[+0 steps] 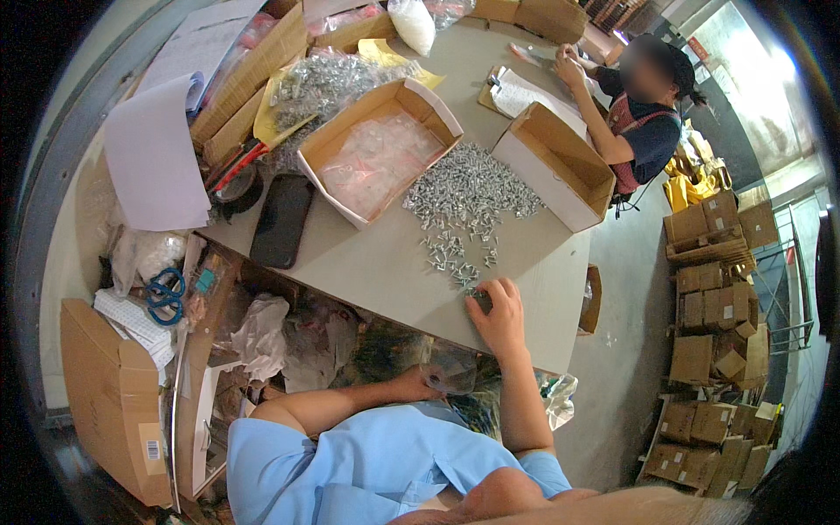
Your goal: The person sorts small metal components by hand, picking them from a pile on the table and placing them into a plastic bag.
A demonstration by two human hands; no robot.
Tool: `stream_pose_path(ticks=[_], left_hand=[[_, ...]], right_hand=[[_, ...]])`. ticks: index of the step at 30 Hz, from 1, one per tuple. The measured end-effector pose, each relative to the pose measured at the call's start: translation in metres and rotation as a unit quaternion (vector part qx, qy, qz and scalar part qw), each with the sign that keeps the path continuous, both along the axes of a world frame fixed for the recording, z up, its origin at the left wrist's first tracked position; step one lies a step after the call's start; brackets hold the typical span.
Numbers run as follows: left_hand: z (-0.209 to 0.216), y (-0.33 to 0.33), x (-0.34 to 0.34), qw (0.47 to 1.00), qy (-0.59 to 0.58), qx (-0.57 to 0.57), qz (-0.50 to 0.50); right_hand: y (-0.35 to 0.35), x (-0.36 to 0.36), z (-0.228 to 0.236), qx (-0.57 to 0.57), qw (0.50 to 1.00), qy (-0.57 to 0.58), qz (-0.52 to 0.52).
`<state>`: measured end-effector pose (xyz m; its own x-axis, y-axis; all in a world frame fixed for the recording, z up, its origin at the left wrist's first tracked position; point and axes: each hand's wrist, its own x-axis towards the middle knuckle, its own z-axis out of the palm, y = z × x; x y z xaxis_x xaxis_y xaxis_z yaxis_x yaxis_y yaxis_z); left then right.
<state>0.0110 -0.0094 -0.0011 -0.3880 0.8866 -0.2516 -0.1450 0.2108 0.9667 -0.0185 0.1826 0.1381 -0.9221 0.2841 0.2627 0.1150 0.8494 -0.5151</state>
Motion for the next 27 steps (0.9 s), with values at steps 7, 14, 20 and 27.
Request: stream_pose_path(ticks=[7,14,20,27], left_hand=[[-0.008,0.000,0.002,1.000,0.013,0.005,0.006],[0.003,0.001,-0.003,1.000,0.015,0.010,-0.009],[0.003,0.001,-0.003,1.000,-0.013,-0.011,-0.015],[-0.045,0.004,0.006,0.994,0.081,0.075,-0.013]], right_hand=[[-0.004,0.004,0.001,-0.047,0.999,-0.016,-0.015],[-0.003,0.004,-0.001,-0.008,1.000,0.018,0.014],[-0.008,0.017,0.000,-0.017,1.000,0.013,0.004],[-0.006,0.026,0.031,-0.150,0.969,-0.152,0.123]])
